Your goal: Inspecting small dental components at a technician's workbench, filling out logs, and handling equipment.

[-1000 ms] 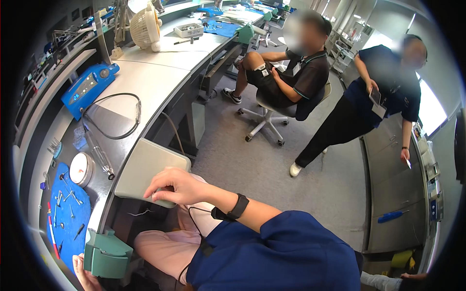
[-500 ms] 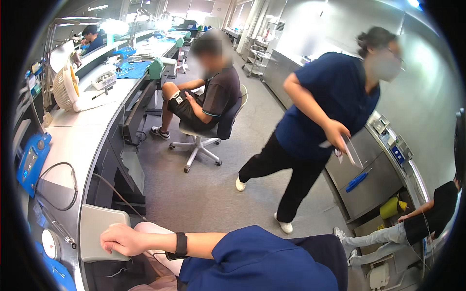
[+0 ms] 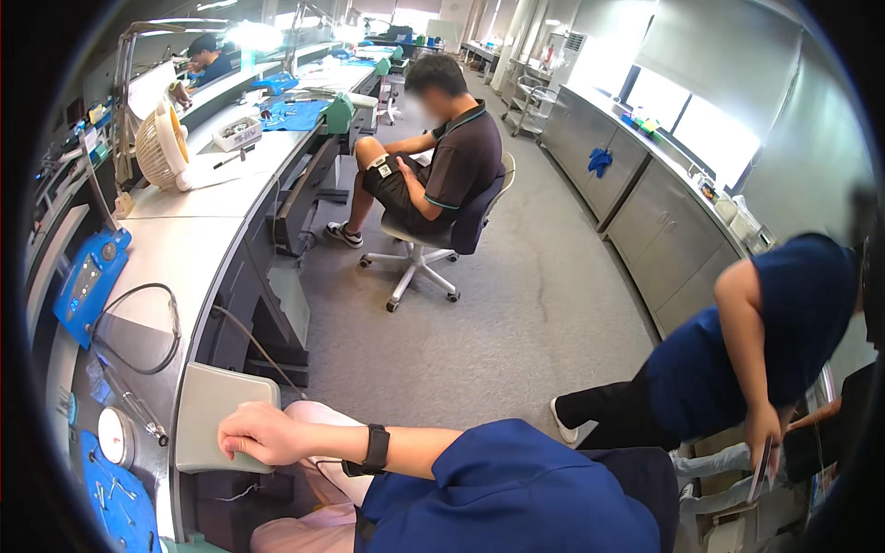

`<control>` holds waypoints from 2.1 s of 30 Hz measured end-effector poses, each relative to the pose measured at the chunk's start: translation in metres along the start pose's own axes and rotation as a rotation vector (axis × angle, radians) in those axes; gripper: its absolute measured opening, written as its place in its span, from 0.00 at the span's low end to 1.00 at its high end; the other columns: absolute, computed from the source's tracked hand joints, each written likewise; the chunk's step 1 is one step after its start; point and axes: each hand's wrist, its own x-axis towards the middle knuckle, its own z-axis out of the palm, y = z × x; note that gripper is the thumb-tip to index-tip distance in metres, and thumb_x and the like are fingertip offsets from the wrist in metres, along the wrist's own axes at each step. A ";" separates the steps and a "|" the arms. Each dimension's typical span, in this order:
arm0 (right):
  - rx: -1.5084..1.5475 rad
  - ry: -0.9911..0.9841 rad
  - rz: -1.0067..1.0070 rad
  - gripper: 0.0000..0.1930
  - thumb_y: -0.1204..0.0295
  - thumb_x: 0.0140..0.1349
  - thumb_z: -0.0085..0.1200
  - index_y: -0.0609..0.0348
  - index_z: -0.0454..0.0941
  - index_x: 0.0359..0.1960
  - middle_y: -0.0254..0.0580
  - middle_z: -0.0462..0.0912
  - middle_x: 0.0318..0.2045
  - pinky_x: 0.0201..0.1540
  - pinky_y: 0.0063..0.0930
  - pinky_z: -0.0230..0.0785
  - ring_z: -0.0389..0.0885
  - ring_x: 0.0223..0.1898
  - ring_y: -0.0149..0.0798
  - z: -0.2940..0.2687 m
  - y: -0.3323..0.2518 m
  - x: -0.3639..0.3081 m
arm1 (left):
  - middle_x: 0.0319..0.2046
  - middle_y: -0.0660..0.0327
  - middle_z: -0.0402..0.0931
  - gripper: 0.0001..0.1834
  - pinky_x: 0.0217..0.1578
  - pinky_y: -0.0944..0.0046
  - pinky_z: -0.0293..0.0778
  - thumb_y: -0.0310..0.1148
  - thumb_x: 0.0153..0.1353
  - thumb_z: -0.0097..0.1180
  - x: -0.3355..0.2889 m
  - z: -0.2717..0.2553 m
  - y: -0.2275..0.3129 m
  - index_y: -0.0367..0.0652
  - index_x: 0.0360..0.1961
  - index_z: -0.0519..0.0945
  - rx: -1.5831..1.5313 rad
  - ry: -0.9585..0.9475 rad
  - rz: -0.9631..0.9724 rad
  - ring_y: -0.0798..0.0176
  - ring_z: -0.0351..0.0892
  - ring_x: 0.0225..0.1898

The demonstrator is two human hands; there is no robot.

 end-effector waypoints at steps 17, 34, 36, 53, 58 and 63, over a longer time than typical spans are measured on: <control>-0.216 -0.237 0.121 0.08 0.73 0.61 0.46 0.65 0.73 0.37 0.49 0.75 0.35 0.43 0.32 0.66 0.73 0.37 0.42 -0.014 -0.007 -0.002 | 0.32 0.57 0.76 0.13 0.28 0.63 0.77 0.36 0.54 0.55 -0.120 -0.050 0.152 0.35 0.34 0.74 -0.592 0.391 -0.504 0.62 0.77 0.29; -0.341 -0.162 0.072 0.10 0.72 0.57 0.50 0.68 0.79 0.32 0.51 0.80 0.29 0.34 0.31 0.71 0.78 0.29 0.44 0.008 0.001 0.005 | 0.32 0.58 0.76 0.13 0.27 0.65 0.77 0.36 0.52 0.55 -0.135 -0.056 0.148 0.37 0.33 0.75 -0.541 0.427 -0.519 0.63 0.77 0.30; -0.336 -0.167 0.080 0.10 0.72 0.57 0.51 0.68 0.79 0.31 0.51 0.81 0.29 0.34 0.30 0.71 0.78 0.29 0.44 0.008 0.001 0.004 | 0.32 0.58 0.77 0.13 0.27 0.65 0.77 0.36 0.52 0.55 -0.135 -0.056 0.148 0.37 0.33 0.75 -0.536 0.429 -0.517 0.63 0.77 0.30; -0.230 -0.490 0.130 0.12 0.70 0.58 0.50 0.67 0.78 0.36 0.47 0.82 0.29 0.35 0.26 0.70 0.78 0.29 0.33 -0.005 -0.011 0.025 | 0.29 0.59 0.76 0.15 0.27 0.66 0.76 0.40 0.54 0.55 -0.137 -0.056 0.144 0.37 0.33 0.77 -0.542 0.390 -0.544 0.64 0.76 0.29; -0.076 -0.837 0.264 0.09 0.75 0.57 0.51 0.68 0.78 0.36 0.36 0.79 0.23 0.30 0.19 0.67 0.73 0.25 0.27 -0.026 -0.042 0.040 | 0.30 0.59 0.76 0.13 0.26 0.66 0.75 0.38 0.54 0.55 -0.146 -0.040 0.164 0.38 0.32 0.76 -0.484 0.559 -0.514 0.65 0.77 0.28; 0.103 -1.029 0.022 0.07 0.78 0.56 0.51 0.67 0.77 0.35 0.36 0.78 0.29 0.31 0.19 0.66 0.73 0.30 0.27 -0.008 -0.082 0.019 | 0.30 0.59 0.76 0.07 0.25 0.71 0.73 0.31 0.56 0.53 -0.176 -0.008 0.226 0.39 0.28 0.72 -0.342 0.921 -0.317 0.68 0.75 0.26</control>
